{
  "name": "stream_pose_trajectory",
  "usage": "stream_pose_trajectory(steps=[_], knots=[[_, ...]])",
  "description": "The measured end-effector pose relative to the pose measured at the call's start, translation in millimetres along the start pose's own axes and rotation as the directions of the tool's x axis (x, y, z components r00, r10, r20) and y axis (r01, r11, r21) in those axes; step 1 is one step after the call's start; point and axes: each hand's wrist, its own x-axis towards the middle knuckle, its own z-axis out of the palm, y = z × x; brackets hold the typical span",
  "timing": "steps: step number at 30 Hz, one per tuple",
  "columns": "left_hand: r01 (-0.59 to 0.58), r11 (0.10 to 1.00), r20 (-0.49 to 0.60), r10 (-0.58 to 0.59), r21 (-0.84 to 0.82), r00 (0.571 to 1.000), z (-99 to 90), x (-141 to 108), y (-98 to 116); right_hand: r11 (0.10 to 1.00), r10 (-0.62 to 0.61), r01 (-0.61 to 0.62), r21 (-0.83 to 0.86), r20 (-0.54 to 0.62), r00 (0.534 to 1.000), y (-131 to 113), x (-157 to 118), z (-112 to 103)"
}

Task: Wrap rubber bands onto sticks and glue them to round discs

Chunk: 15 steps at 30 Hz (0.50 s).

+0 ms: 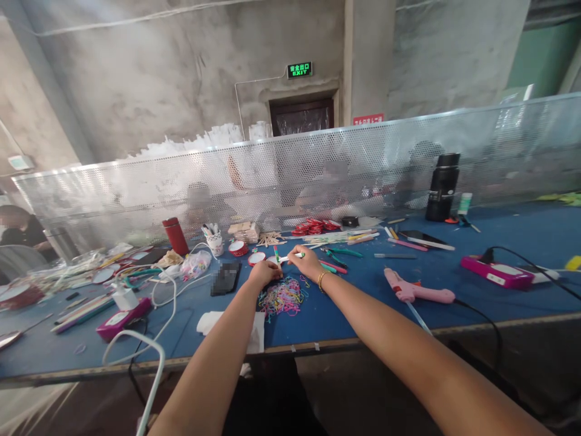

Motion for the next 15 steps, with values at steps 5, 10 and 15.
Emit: stream_pose_trajectory(steps=[5, 10, 15], knots=[[0.004, 1.0, 0.0, -0.004, -0.005, 1.0, 1.2, 1.2, -1.6, 1.0, 0.015, -0.016, -0.023, -0.027, 1.0, 1.4, 0.6, -0.6], [0.035, 0.999, -0.001, -0.035, -0.027, 0.999, 0.4, -2.7, 4.5, 1.0, -0.017, 0.017, -0.009, 0.001, 1.0, -2.0, -0.6, 0.7], [0.056, 0.998, 0.005, -0.056, -0.021, 0.998, -1.0, -3.0, 7.5, 0.999, 0.001, -0.001, -0.042, -0.01, 1.0, -2.1, -0.6, -0.4]])
